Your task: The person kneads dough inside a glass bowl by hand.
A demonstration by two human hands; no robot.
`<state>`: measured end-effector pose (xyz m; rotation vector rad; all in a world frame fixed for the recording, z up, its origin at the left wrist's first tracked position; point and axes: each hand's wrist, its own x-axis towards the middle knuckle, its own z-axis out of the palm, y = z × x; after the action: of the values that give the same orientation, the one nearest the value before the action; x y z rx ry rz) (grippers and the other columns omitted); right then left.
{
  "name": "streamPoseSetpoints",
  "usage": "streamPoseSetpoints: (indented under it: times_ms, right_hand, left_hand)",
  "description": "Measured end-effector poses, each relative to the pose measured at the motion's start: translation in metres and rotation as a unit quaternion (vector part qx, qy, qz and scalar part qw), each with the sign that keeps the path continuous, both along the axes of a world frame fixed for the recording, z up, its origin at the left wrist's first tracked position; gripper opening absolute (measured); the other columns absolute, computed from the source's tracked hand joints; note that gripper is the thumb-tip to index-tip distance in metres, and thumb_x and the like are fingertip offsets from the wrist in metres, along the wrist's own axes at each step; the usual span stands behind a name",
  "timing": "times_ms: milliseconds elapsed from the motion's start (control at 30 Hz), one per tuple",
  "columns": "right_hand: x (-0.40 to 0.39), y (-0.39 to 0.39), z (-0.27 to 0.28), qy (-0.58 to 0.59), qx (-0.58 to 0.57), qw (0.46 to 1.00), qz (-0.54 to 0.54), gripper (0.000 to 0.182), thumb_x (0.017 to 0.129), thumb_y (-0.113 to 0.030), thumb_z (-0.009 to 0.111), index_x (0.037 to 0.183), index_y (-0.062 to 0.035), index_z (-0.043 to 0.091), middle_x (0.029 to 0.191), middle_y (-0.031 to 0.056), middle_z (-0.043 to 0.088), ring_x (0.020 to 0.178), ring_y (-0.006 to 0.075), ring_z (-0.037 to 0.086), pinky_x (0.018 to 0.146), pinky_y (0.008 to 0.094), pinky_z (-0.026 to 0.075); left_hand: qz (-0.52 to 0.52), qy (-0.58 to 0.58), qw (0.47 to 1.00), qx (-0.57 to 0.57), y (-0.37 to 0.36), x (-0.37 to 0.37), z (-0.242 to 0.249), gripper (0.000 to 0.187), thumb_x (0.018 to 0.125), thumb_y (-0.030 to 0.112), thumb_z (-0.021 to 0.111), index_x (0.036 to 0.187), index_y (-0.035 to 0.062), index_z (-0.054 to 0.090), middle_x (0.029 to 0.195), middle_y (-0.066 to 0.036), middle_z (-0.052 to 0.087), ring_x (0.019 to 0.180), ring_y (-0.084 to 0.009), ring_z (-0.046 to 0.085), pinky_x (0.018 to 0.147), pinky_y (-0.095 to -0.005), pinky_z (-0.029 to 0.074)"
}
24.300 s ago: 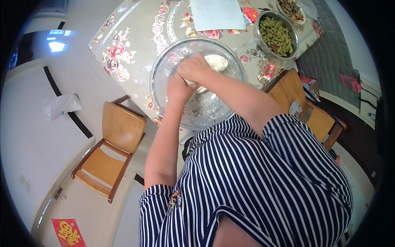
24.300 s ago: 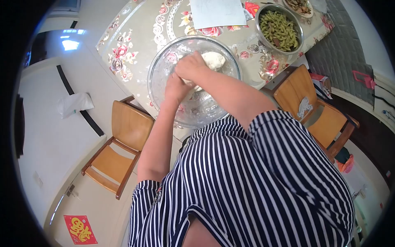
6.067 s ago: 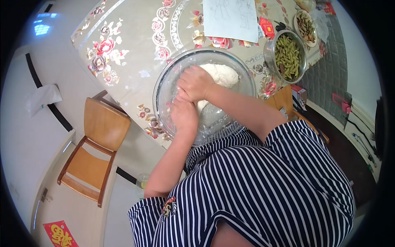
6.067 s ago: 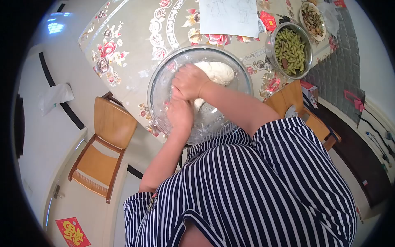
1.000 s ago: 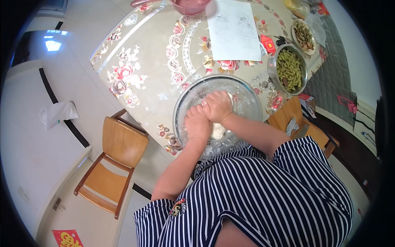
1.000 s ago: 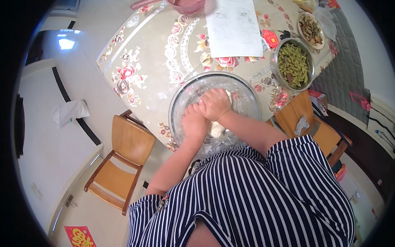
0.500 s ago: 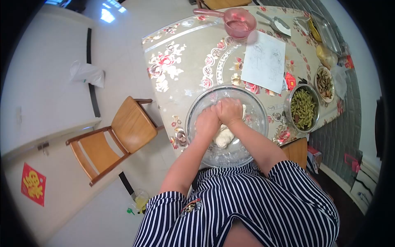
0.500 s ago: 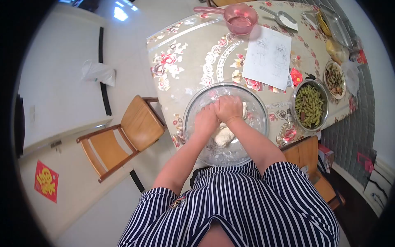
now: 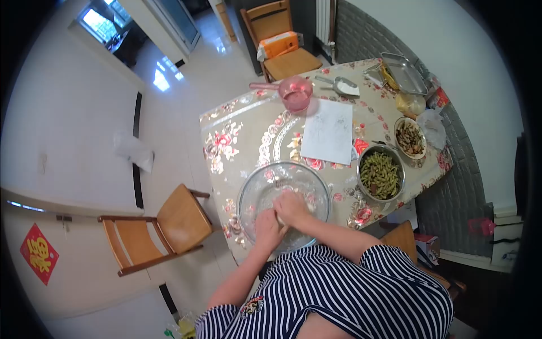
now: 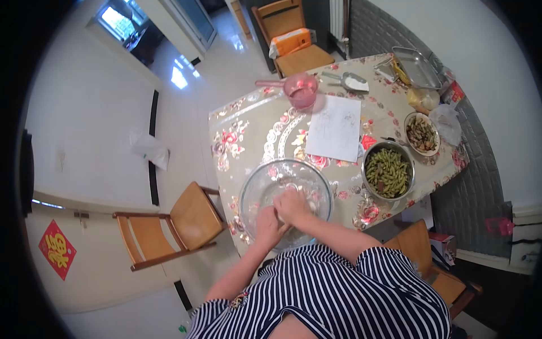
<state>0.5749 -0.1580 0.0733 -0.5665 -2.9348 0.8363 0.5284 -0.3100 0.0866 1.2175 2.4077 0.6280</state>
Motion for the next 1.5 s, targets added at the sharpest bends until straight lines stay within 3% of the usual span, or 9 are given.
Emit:
streamPoseSetpoints:
  times_ms: [267,400,567,700,833,1000,1267,1333,1500]
  right_hand:
    - [0.019,-0.045,-0.021,0.191,0.073,0.973,-0.103,0.020,0.096,-0.026,0.055,0.102,-0.0126,0.068,0.099,0.0060,0.071,0.099,0.0256,0.065,0.095,0.0431,0.045]
    - [-0.001,-0.030,-0.021,0.016,0.030,0.999,-0.035,0.026,0.096,-0.026,0.056,0.108,-0.0095,0.072,0.107,0.0066,0.073,0.104,0.0261,0.066,0.100,0.0432,0.045]
    - [-0.025,-0.006,-0.054,0.192,0.085,0.977,-0.018,0.014,0.091,-0.025,0.060,0.083,-0.0157,0.068,0.085,0.0054,0.069,0.087,0.0259,0.066,0.086,0.0436,0.049]
    - [-0.044,0.014,-0.050,0.038,0.046,0.997,0.040,0.024,0.091,-0.029,0.059,0.077,-0.0135,0.069,0.082,0.0089,0.069,0.084,0.0295,0.066,0.083,0.0463,0.051]
    - [-0.061,0.028,-0.066,0.104,0.061,0.989,0.083,0.026,0.090,-0.029,0.059,0.071,-0.0134,0.068,0.075,0.0096,0.068,0.075,0.0324,0.065,0.074,0.0490,0.051]
    - [-0.072,0.029,-0.054,0.020,0.050,0.997,0.056,0.035,0.095,-0.031,0.051,0.072,-0.0120,0.071,0.080,0.0136,0.074,0.077,0.0329,0.071,0.075,0.0473,0.055]
    - [-0.069,0.034,-0.069,-0.092,-0.038,0.992,0.076,0.047,0.100,-0.035,0.042,0.089,-0.0021,0.075,0.096,0.0229,0.074,0.092,0.0417,0.070,0.088,0.0544,0.053]
    - [-0.070,0.045,-0.069,-0.038,-0.149,0.984,0.090,0.051,0.100,-0.037,0.041,0.092,0.0015,0.074,0.100,0.0258,0.073,0.097,0.0439,0.069,0.092,0.0552,0.051]
    - [-0.024,0.011,0.014,-0.040,-0.057,0.997,0.022,0.046,0.099,-0.037,0.046,0.092,-0.0043,0.076,0.098,0.0211,0.074,0.095,0.0387,0.069,0.086,0.0538,0.051]
  left_hand:
    - [0.031,0.129,0.991,0.020,-0.008,-0.005,-0.062,0.059,0.090,0.016,0.064,0.142,-0.0059,0.049,0.139,-0.025,0.057,0.125,-0.0458,0.055,0.112,-0.0525,0.042]
    - [0.028,0.024,0.999,0.019,-0.002,-0.026,-0.065,0.058,0.088,0.018,0.066,0.140,-0.0028,0.052,0.132,-0.022,0.059,0.122,-0.0434,0.056,0.112,-0.0578,0.040]
    - [0.021,0.113,0.990,-0.077,0.018,-0.039,-0.055,0.051,0.083,0.023,0.072,0.128,0.0032,0.057,0.121,-0.018,0.061,0.116,-0.0372,0.058,0.107,-0.0555,0.042]
    - [0.045,0.087,0.991,-0.094,0.030,-0.049,-0.068,0.030,0.084,0.022,0.069,0.110,0.0083,0.062,0.102,-0.012,0.064,0.100,-0.0344,0.061,0.092,-0.0537,0.048]
    - [0.073,0.121,0.988,-0.065,0.042,-0.056,-0.054,0.021,0.085,0.020,0.068,0.101,0.0085,0.060,0.094,-0.012,0.064,0.091,-0.0331,0.062,0.082,-0.0493,0.048]
    - [0.106,0.119,0.987,-0.031,0.044,-0.056,-0.067,0.017,0.086,0.016,0.065,0.098,0.0058,0.062,0.092,-0.015,0.066,0.088,-0.0373,0.063,0.077,-0.0502,0.050]
    - [0.116,0.067,0.989,-0.058,0.035,-0.041,-0.058,0.034,0.086,0.029,0.072,0.106,0.0040,0.061,0.102,-0.016,0.066,0.099,-0.0366,0.064,0.087,-0.0475,0.051]
    - [0.074,0.127,0.989,-0.021,0.028,-0.030,-0.044,0.047,0.083,0.038,0.077,0.111,0.0036,0.060,0.109,-0.018,0.064,0.105,-0.0374,0.061,0.091,-0.0482,0.049]
    - [0.052,0.107,0.993,0.007,-0.002,0.010,-0.010,0.054,0.080,0.039,0.080,0.114,0.0026,0.059,0.112,-0.019,0.062,0.107,-0.0381,0.060,0.092,-0.0494,0.048]
